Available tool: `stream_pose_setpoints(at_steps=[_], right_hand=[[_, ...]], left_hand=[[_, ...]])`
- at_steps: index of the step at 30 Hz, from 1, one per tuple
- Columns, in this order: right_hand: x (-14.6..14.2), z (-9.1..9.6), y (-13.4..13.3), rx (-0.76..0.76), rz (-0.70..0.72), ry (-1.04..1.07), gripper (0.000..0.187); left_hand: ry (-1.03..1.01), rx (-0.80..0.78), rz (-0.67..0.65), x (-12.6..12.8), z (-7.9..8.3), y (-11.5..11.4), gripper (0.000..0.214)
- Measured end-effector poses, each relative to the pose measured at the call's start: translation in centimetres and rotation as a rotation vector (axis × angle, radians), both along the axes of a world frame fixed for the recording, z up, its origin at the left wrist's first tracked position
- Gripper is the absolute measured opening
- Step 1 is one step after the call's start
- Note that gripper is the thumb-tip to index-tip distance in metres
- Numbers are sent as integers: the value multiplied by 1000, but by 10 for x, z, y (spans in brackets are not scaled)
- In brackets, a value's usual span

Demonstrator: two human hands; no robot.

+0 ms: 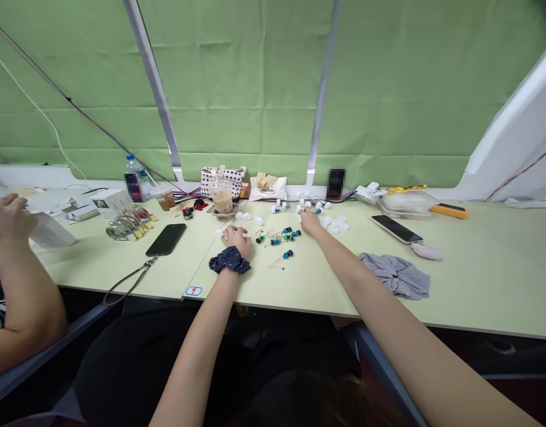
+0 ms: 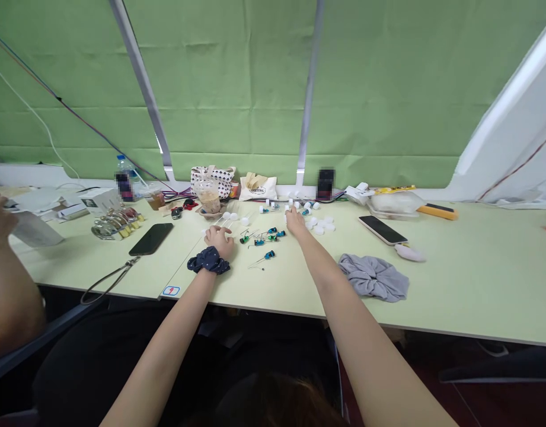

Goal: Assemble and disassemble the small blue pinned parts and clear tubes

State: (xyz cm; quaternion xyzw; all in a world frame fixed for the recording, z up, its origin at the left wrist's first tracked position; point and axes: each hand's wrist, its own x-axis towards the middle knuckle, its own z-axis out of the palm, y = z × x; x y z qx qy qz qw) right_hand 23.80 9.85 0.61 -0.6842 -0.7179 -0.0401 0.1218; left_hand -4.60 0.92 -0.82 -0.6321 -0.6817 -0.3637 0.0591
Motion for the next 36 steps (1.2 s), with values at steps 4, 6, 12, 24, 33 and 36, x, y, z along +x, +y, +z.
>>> stream_pose_setpoints(at_steps=[4,6,12,24,33,36], right_hand=[[-5,10,-12,118,63,-85,48],[-16,16,-23,234,157,-142,51],[-72,24,-72,452,533,-222,53],[-81,34,-96,560,435,88,45],[-45,31,-94,2,557,932,47],[-44,27,-93,-105,489,1224,42]], left_hand=[[19,83,-93,3,5,-6,25],[14,143,-177,5,8,-9,30],[-210,210,-579,16,9,-9,54],[-1119,-229,-962,11,11,3,44],[-1355,-355,-894,7,11,8,33],[-1349,-359,-841,9,13,6,31]])
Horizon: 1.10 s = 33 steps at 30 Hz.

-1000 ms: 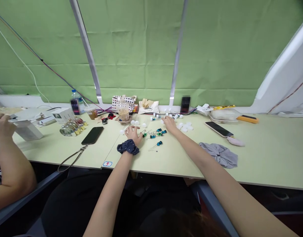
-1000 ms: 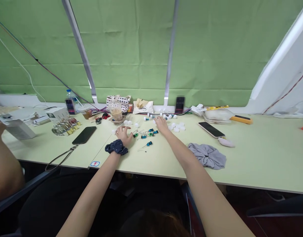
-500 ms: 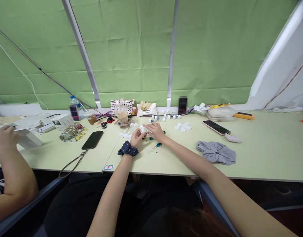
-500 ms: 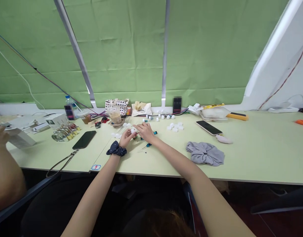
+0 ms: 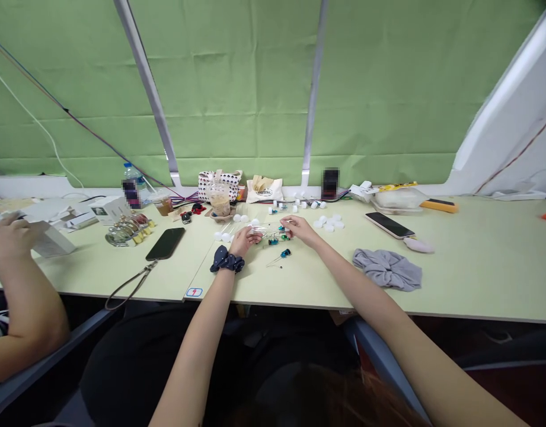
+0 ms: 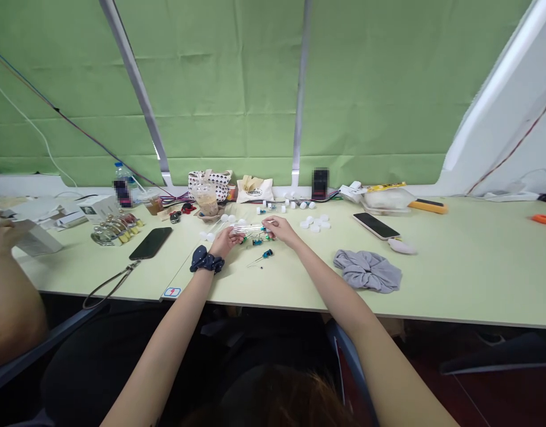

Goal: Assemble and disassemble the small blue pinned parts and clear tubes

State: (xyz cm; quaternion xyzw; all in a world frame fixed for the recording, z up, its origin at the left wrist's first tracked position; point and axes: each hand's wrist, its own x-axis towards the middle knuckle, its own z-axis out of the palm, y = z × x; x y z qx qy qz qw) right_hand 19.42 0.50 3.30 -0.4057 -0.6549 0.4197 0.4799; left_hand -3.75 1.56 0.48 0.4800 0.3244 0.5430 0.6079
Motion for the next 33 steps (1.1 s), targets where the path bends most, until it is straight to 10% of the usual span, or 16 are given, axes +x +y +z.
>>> stream_pose_setpoints(at_steps=[9,21,27,33], right_hand=[[-11,-10,0,-265,-132,130,47],[-27,-16,-1,-12,-207,140,44],[-23,-10,-10,264,-110,-48,31],[-12,-9,-6,235,9,71,30]], left_hand=[[272,215,33,4,2,-10,33],[271,94,175,6,-1,-5,32],[283,-73,238,0,-2,-1,32],[239,-156,305,-3,1,0,30]])
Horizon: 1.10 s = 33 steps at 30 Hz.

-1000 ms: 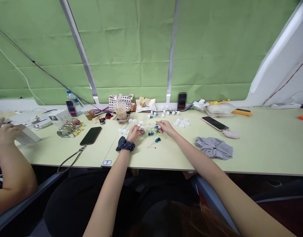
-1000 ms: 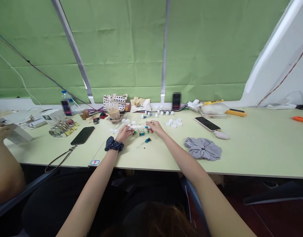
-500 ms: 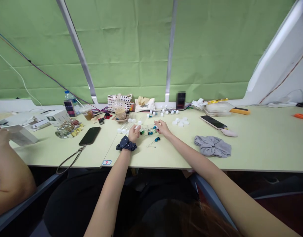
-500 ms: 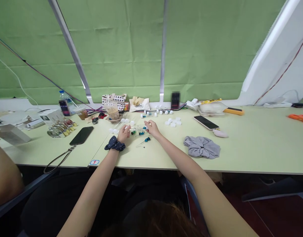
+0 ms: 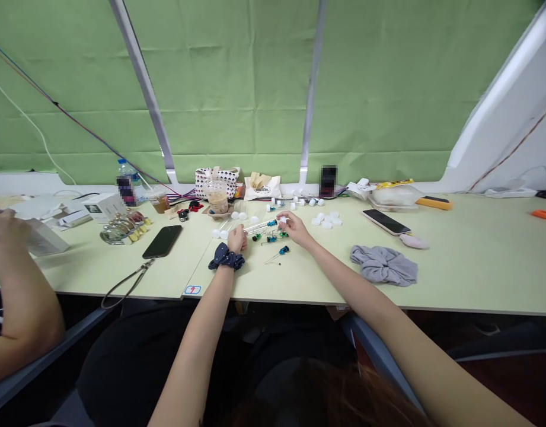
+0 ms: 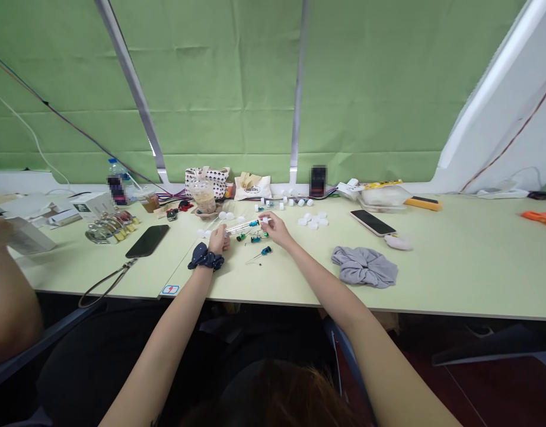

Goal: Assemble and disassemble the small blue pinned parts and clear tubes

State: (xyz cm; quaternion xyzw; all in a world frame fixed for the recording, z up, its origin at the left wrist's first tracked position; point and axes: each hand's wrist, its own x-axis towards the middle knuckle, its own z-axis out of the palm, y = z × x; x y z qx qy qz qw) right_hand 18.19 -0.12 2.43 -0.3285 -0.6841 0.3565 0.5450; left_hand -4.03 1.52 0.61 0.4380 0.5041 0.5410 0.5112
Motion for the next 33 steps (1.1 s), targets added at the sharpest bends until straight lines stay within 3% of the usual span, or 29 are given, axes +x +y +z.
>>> stream_pose_setpoints(at_steps=[5,8,14,20,28,33], right_hand=[[8,4,3,-247,-43,102,15],[8,7,1,-359,9,113,21],[5,4,-4,-364,22,80,31],[5,-4,-1,-352,127,113,40],[8,1,-4,-495,318,155,38],[14,-3,3,-487,367,185,34]], left_hand=[[-20,46,-23,1,3,-3,32],[-28,46,-48,1,3,-3,33],[-12,38,-69,1,1,-3,32],[-5,28,-62,2,2,-4,31],[-17,70,-63,2,2,-6,31],[-12,130,-15,-1,1,-2,31]])
